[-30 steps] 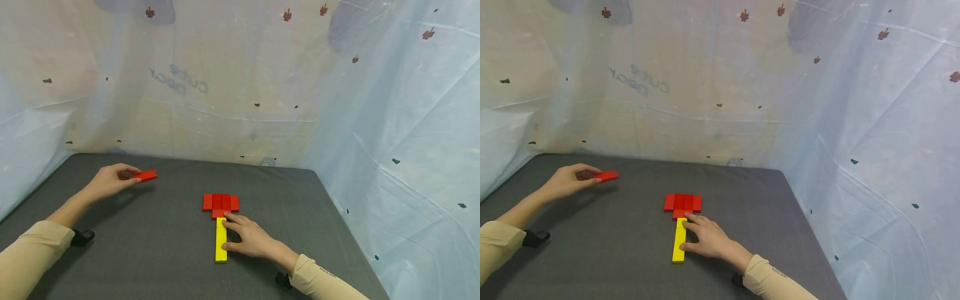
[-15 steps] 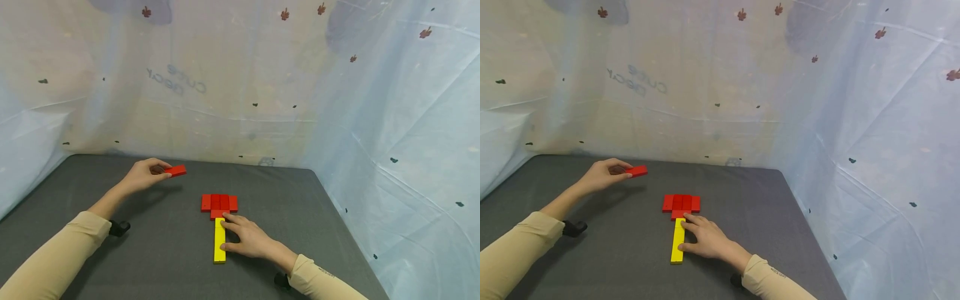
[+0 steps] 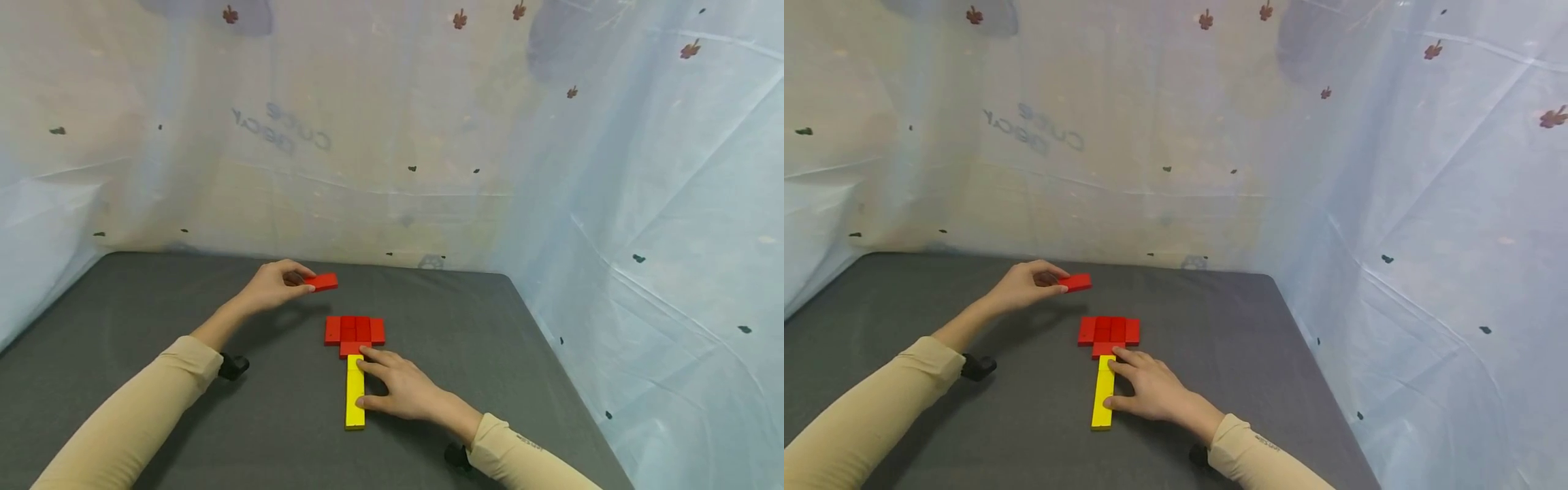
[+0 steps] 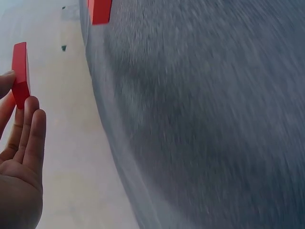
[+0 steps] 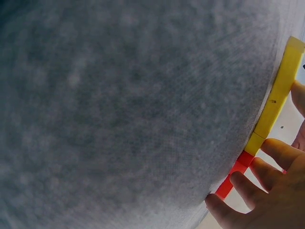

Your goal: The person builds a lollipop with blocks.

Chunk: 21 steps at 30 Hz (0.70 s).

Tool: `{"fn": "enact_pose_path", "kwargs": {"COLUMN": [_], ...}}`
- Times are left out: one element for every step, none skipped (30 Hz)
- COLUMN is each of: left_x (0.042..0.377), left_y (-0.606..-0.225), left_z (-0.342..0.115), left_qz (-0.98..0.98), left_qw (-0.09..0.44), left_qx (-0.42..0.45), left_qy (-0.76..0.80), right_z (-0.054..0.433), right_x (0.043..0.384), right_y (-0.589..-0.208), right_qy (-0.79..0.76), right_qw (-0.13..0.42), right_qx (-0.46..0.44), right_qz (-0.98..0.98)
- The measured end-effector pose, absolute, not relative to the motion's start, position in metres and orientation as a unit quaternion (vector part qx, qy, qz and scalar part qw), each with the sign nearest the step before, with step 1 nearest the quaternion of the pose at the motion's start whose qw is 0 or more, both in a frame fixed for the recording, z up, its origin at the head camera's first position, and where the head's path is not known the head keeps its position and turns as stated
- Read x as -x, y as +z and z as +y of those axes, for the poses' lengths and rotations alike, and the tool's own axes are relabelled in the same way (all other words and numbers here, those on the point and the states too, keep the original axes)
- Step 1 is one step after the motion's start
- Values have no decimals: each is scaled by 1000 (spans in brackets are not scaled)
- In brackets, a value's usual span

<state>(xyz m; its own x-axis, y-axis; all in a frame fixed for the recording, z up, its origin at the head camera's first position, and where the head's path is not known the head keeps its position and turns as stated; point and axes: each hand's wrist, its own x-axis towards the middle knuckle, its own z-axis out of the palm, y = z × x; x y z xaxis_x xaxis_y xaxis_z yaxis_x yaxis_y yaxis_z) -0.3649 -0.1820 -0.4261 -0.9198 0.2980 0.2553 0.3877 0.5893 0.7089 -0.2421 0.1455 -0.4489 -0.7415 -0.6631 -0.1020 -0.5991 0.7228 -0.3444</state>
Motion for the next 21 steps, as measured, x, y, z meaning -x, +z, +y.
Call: {"fn": "enact_pose_path", "kwargs": {"left_x": [366, 367, 368, 369, 370, 371, 372, 373, 375, 376, 378, 379, 381, 382, 384, 385, 387, 389, 390, 391, 392], "left_y": [-427, -428, -429, -430, -431, -432, -433, -433, -434, -436, -437, -438, -439, -441, -442, -444, -445, -446, -447, -448, -449], "left_z": [-179, -175, -172, -169, -166, -163, -161, -158, -155, -152, -150, -147, -145, -142, -140, -138, -136, -134, -133, -131, -129], "left_qz": [-889, -887, -886, -884, -883, -883, -882, -882, -882, -883, -883, -885, -886, -888, -890, -891, -892, -892, -893, -893, -893], "left_qw": [52, 48, 45, 42, 40, 37, 35, 33, 30, 27, 23, 19, 14, 10, 7, 4, 1, -2, -5, -8, -13], "left_qx": [196, 198, 202, 205, 209, 212, 216, 219, 221, 223, 225, 226, 227, 229, 231, 233, 234, 238, 241, 243, 246], "left_qy": [-412, -415, -416, -417, -418, -417, -416, -415, -414, -413, -410, -407, -404, -399, -394, -390, -386, -383, -381, -379, -378], "right_z": [146, 146, 146, 146, 146, 146, 146, 146, 146, 146, 146, 146, 146, 146, 146, 146, 146, 146, 147, 147, 147], "right_x": [242, 242, 242, 243, 243, 243, 243, 243, 243, 243, 243, 243, 244, 244, 244, 244, 244, 244, 244, 244, 244], "right_y": [-449, -449, -449, -449, -449, -449, -449, -449, -449, -450, -450, -450, -450, -450, -450, -450, -450, -450, -450, -450, -450], "right_qy": [-145, -144, -141, -140, -140, -138, -137, -137, -136, -136, -136, -136, -137, -138, -138, -139, -139, -140, -140, -140, -140], "right_qw": [110, 110, 110, 110, 110, 110, 110, 110, 110, 109, 109, 109, 108, 108, 108, 108, 108, 108, 108, 109, 109], "right_qx": [343, 342, 342, 341, 341, 340, 339, 339, 339, 339, 340, 341, 343, 344, 344, 345, 346, 346, 345, 344, 344], "right_qz": [922, 922, 922, 923, 923, 924, 924, 924, 924, 924, 924, 924, 923, 923, 922, 922, 922, 922, 922, 922, 922]}}
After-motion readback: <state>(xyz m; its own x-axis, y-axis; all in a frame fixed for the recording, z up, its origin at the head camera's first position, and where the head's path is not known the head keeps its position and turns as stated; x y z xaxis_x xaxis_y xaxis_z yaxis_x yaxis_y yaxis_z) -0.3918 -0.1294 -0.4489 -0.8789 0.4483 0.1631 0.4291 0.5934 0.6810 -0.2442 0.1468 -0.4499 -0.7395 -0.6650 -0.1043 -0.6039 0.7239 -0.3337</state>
